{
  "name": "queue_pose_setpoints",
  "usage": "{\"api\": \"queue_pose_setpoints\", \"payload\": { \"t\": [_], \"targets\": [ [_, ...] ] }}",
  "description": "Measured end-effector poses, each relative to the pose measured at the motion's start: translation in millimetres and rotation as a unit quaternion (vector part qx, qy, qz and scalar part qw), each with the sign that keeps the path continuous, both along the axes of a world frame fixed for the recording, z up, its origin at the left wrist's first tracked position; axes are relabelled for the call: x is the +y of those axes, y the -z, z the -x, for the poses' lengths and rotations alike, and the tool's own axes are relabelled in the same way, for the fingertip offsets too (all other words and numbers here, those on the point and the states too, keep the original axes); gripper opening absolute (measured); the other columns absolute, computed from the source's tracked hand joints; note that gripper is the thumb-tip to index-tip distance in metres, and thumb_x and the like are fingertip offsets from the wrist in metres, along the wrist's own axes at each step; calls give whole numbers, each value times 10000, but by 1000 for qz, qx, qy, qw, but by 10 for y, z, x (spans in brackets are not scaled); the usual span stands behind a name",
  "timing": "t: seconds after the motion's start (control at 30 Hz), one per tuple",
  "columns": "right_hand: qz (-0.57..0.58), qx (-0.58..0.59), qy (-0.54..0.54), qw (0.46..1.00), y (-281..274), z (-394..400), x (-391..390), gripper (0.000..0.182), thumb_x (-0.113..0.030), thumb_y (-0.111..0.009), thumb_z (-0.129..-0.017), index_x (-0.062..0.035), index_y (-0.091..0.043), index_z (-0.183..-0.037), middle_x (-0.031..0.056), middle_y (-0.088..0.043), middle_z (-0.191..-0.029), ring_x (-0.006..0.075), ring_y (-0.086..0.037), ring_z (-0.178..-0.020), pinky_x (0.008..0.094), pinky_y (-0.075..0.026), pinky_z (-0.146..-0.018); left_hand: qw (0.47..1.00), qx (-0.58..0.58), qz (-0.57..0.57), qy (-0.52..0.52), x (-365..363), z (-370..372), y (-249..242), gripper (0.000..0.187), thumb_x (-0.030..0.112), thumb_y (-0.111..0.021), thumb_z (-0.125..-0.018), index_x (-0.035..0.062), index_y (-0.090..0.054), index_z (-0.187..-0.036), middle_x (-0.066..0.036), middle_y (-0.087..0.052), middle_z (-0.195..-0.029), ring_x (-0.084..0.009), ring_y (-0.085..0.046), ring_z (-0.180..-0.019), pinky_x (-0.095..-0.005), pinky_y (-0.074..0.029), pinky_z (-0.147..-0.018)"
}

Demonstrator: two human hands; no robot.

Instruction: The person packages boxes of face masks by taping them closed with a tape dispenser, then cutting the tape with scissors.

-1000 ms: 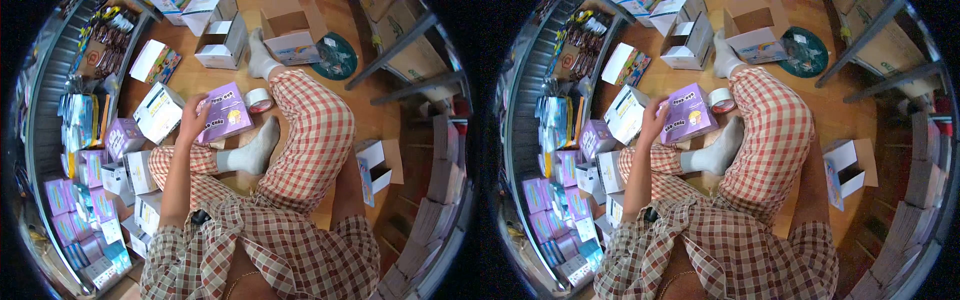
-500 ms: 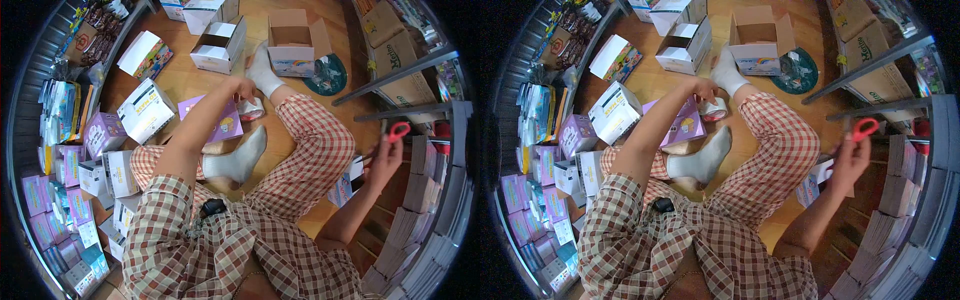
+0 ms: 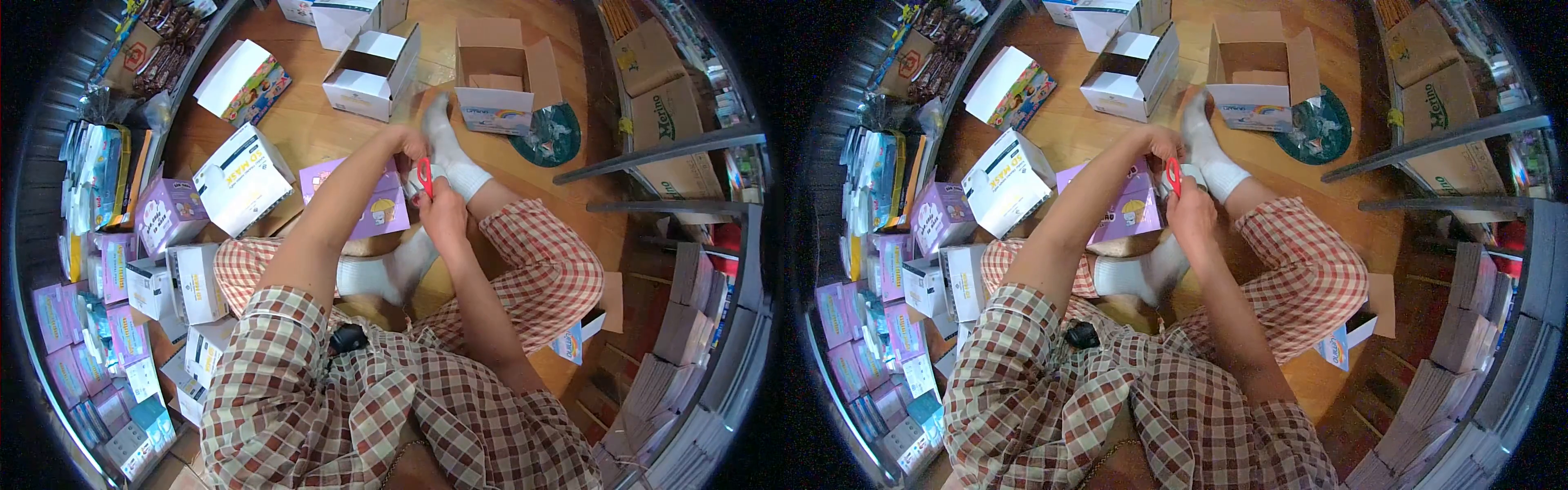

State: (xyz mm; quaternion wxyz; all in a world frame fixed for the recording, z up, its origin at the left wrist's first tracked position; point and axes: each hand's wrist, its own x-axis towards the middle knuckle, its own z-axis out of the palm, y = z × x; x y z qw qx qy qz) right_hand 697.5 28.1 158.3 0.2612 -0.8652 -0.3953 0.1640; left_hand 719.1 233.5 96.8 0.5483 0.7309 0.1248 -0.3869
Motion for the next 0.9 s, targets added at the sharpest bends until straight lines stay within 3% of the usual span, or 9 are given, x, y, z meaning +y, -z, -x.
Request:
{"api": "queue_pose_setpoints", "payload": {
  "t": [0.07, 0.17, 0.27, 0.33, 0.43, 0.5, 0.83, 0.9],
  "targets": [
    [6, -5, 2, 1000, -11, -5, 84, 196, -144, -594, -789, -7, -509, -900, 243, -603, -756, 429, -588, -728, 520, -452, -648, 998, -15, 25, 60, -4, 7, -76, 176, 113, -731, -635, 34, -633, -759, -85, -613, -623, -178, -592, -490, -311, -488, -431],
    [13, -15, 3, 1000, -34, -12, 149, 213, -139, -598, -785, -6, -510, -927, 243, -601, -754, 427, -589, -726, 521, -453, -644, 996, -76, 39, 23, -15, 65, -101, 166, 99, -728, -630, 33, -627, -743, -75, -601, -599, -168, -573, -465, -298, -461, -415],
    [-4, -31, 0, 1000, -54, 22, 151, 226, -135, -602, -780, -7, -512, -941, 248, -600, -768, 432, -585, -741, 521, -450, -649, 994, -6, 95, -54, -12, 96, -110, 176, 183, -720, -689, 27, -676, -758, -105, -648, -731, -171, -536, -538, -349, -444, -473],
    [-26, -36, 1, 999, -51, 30, 167, 225, -135, -605, -776, -7, -514, -937, 253, -600, -785, 437, -581, -756, 521, -447, -657, 994, -42, 58, -87, -32, 91, -164, 136, 111, -734, -679, 45, -635, -745, -36, -593, -611, -132, -544, -489, -271, -448, -452],
    [-10, -41, 0, 999, -24, 45, 145, 260, -135, -608, -770, -9, -511, -977, 251, -600, -788, 433, -584, -756, 522, -450, -664, 984, 0, 95, -151, -50, 129, -128, 149, 136, -745, -695, 43, -641, -746, -23, -596, -630, -122, -548, -524, -268, -449, -482],
    [21, -55, -32, 998, -11, -3, 190, 306, -140, -601, -782, 33, -473, -1000, 235, -597, -720, 413, -596, -702, 511, -457, -635, 983, -24, 97, -151, -40, 124, -84, 165, 149, -753, -691, 39, -642, -745, -19, -595, -629, -121, -549, -533, -267, -447, -490],
    [61, -33, -64, 996, -108, -50, 258, 333, -116, -572, -771, 69, -504, -1040, 256, -610, -761, 412, -609, -749, 492, -478, -670, 979, -16, 102, -173, -29, 161, -79, 247, 183, -802, -640, 23, -649, -751, -28, -584, -622, -126, -530, -546, -273, -428, -495],
    [57, -17, -53, 997, -79, -69, 253, 258, -122, -569, -768, -35, -559, -1010, 254, -611, -804, 426, -593, -791, 507, -470, -713, 981, -23, 77, -174, -48, 192, -100, 244, 180, -803, -640, 23, -644, -739, -31, -580, -619, -128, -532, -544, -269, -427, -491]
  ]
}}
